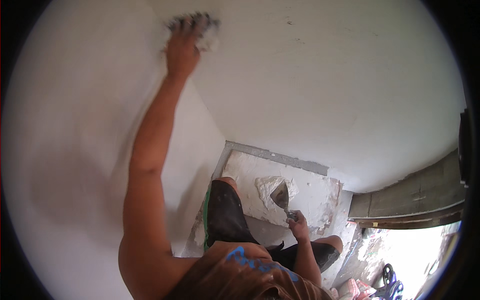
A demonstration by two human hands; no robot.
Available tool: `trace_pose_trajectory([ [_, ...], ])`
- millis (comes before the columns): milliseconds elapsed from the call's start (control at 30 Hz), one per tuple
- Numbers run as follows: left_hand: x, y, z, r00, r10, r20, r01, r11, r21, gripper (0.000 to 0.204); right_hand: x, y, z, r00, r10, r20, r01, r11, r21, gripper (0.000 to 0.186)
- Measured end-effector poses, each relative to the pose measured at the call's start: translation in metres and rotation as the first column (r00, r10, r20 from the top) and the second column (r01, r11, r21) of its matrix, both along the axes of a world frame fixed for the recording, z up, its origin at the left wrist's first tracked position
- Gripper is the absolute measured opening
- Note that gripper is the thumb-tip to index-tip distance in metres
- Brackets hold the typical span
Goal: The person is applying plaster to a wall and ceiling using a trowel and a putty knife.
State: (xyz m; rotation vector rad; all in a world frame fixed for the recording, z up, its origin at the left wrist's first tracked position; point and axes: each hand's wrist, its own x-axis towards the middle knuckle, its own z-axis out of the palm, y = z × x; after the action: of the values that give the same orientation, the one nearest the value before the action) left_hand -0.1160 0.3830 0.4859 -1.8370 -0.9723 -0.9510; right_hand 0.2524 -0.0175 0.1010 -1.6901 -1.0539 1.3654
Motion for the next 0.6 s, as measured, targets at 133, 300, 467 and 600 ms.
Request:
trace_pose_trajectory([
  [133, 0.001, -0.027, -0.131, 0.998, 0.06, 0.019, -0.053, 0.966, -0.252, 0.076, -0.005, 0.007, -0.004, 0.999, 0.033, 0.01, -0.034, 0.999, 0.041, 0.033],
  [300, 0.003, -0.07, -0.129, 0.905, -0.034, 0.423, 0.201, 0.913, -0.355, 0.064, 0.0, 0.009, -0.013, 0.999, 0.044, 0.014, -0.045, 0.995, 0.09, 0.035],
  [467, -0.038, -0.066, 0.001, 0.521, -0.026, 0.853, 0.368, 0.909, -0.196, 0.027, 0.0, 0.008, -0.008, 1.0, 0.015, -0.018, -0.014, 0.999, 0.047, 0.036],
  [600, -0.043, -0.061, 0.046, 0.472, 0.011, 0.882, 0.384, 0.898, -0.216, 0.027, -0.002, 0.005, 0.013, 0.997, 0.044, 0.056, -0.049, 0.994, 0.099, 0.036],
])
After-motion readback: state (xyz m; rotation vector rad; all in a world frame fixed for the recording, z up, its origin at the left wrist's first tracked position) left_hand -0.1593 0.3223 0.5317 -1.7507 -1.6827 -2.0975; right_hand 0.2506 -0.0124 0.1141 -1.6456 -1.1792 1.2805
